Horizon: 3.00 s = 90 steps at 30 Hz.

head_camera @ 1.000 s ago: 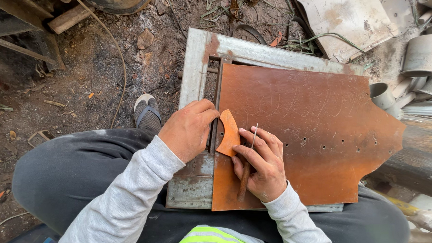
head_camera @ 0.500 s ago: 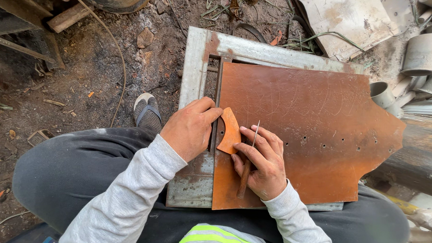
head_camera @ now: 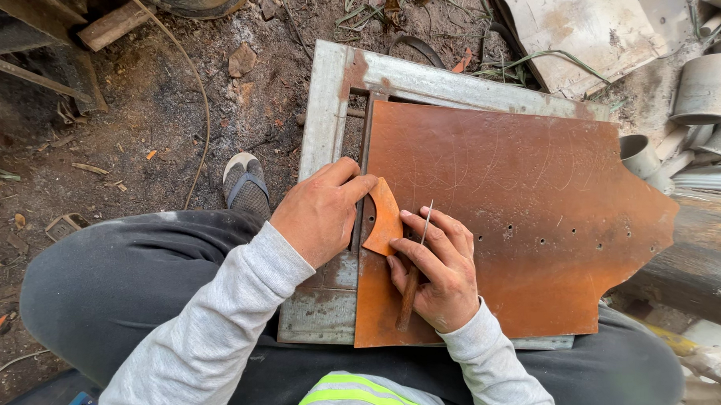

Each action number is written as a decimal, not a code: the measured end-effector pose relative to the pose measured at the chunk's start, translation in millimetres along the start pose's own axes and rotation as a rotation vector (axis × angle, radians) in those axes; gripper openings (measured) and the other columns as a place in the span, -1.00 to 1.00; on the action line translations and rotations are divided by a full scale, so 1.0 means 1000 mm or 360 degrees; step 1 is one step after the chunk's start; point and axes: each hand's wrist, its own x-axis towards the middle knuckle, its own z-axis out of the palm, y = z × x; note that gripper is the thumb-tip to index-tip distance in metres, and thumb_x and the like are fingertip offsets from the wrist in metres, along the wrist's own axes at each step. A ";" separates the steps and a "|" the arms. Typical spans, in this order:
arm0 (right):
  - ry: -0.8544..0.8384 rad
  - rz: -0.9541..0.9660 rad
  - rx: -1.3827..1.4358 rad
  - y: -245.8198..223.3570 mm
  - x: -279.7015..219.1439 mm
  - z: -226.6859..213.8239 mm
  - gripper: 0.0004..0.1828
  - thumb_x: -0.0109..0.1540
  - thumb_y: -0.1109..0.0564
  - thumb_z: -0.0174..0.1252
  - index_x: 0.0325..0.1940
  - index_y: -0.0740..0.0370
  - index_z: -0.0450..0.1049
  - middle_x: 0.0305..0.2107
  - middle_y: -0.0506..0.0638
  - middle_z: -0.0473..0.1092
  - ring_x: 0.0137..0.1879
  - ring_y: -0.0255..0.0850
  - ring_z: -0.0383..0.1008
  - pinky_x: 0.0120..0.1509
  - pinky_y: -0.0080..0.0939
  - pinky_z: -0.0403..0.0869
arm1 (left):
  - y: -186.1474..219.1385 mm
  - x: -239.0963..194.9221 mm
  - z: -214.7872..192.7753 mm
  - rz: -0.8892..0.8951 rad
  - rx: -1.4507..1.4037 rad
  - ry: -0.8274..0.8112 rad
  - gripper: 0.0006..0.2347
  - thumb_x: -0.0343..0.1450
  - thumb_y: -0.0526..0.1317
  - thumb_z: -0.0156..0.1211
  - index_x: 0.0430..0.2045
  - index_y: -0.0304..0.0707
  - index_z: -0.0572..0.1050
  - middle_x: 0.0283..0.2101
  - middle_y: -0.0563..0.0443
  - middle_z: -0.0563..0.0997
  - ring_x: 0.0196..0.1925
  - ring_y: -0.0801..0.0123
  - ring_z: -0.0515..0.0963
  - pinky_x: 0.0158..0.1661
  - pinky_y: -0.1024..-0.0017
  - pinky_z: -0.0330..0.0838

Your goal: The person uses a pointed carving tool to trace and refine the edges of a small leather piece placed on a larger leather sheet. The person repeatedly repositions the small piece and continues carving along its contours.

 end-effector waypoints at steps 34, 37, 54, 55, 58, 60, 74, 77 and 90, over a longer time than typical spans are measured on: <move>0.0905 0.0768 0.1762 0.039 -0.018 -0.010 -0.59 0.50 0.06 -0.10 0.20 0.50 0.38 -0.05 0.16 0.47 0.12 -0.09 0.51 0.30 -0.04 0.52 | 0.035 -0.012 0.012 0.0359 0.0481 0.0033 -0.68 0.18 -0.38 0.23 -0.18 -0.43 0.56 0.14 -0.21 0.50 0.24 -0.01 0.41 0.23 0.15 0.31; 0.0882 0.0828 0.1601 0.047 -0.025 -0.010 -0.75 0.47 0.18 -0.02 0.08 0.46 0.40 -0.12 0.15 0.46 0.05 -0.12 0.51 0.27 -0.07 0.53 | 0.035 -0.014 0.012 0.0339 0.0420 0.0015 -0.68 0.21 -0.39 0.23 -0.15 -0.46 0.55 0.18 -0.23 0.49 0.25 -0.01 0.41 0.22 0.15 0.32; 0.0300 0.0954 0.1220 0.041 0.000 -0.027 -0.83 0.33 0.36 0.13 -0.02 0.46 0.56 -0.23 0.08 0.55 -0.11 -0.24 0.57 0.04 -0.30 0.55 | 0.063 -0.021 0.020 0.0282 0.0911 -0.0194 -0.54 0.28 -0.30 0.01 0.04 -0.71 0.40 0.23 -0.53 0.35 0.32 -0.24 0.33 0.08 0.02 0.38; 0.0254 0.0948 0.1202 0.042 0.005 -0.027 -0.83 0.32 0.34 0.15 -0.03 0.47 0.56 -0.26 0.08 0.55 -0.14 -0.25 0.57 0.01 -0.30 0.55 | 0.065 -0.021 0.022 0.0260 0.0927 -0.0197 -0.53 0.29 -0.30 0.00 0.06 -0.74 0.38 0.23 -0.55 0.35 0.32 -0.24 0.33 0.08 0.03 0.38; 0.0112 0.0912 0.1232 0.046 0.028 -0.025 -0.81 0.33 0.28 0.17 -0.04 0.47 0.56 -0.31 0.06 0.55 -0.19 -0.27 0.55 -0.05 -0.31 0.55 | 0.067 -0.023 0.028 0.0215 0.0978 -0.0179 -0.50 0.32 -0.30 -0.01 0.10 -0.84 0.34 0.23 -0.61 0.33 0.33 -0.27 0.31 0.11 0.06 0.36; 0.0019 0.0883 0.1351 0.047 0.044 -0.024 -0.76 0.35 0.23 0.13 0.02 0.46 0.53 -0.29 0.04 0.53 -0.17 -0.29 0.54 -0.04 -0.32 0.54 | 0.067 -0.025 0.033 0.0226 0.1002 -0.0135 -0.50 0.34 -0.30 -0.02 0.10 -0.88 0.33 0.25 -0.65 0.31 0.35 -0.33 0.30 0.21 0.09 0.34; -0.0454 0.0805 0.1159 0.058 0.109 0.011 -0.73 0.38 0.07 0.13 -0.24 0.36 0.49 -0.51 -0.08 0.50 -0.39 -0.39 0.45 -0.28 -0.37 0.45 | 0.082 -0.028 0.045 0.0070 0.1026 -0.0353 -0.59 0.34 -0.18 0.04 -0.13 -0.68 0.56 0.22 -0.65 0.30 0.35 -0.44 0.23 0.16 -0.02 0.34; -0.0518 0.0761 0.1057 0.056 0.114 0.014 -0.71 0.39 0.06 0.13 -0.27 0.36 0.49 -0.53 -0.09 0.48 -0.41 -0.40 0.43 -0.31 -0.37 0.44 | 0.083 -0.026 0.043 0.0063 0.1003 -0.0346 -0.61 0.33 -0.19 0.06 -0.16 -0.65 0.58 0.22 -0.66 0.30 0.33 -0.45 0.23 0.15 -0.02 0.35; -0.0637 0.0579 0.0856 0.048 0.121 0.013 -0.71 0.36 0.06 0.17 -0.31 0.35 0.51 -0.59 -0.07 0.47 -0.44 -0.42 0.45 -0.36 -0.33 0.45 | 0.082 -0.023 0.043 0.0061 0.0924 -0.0400 -0.67 0.34 -0.21 0.09 -0.20 -0.58 0.62 0.22 -0.70 0.28 0.32 -0.46 0.23 0.15 -0.05 0.34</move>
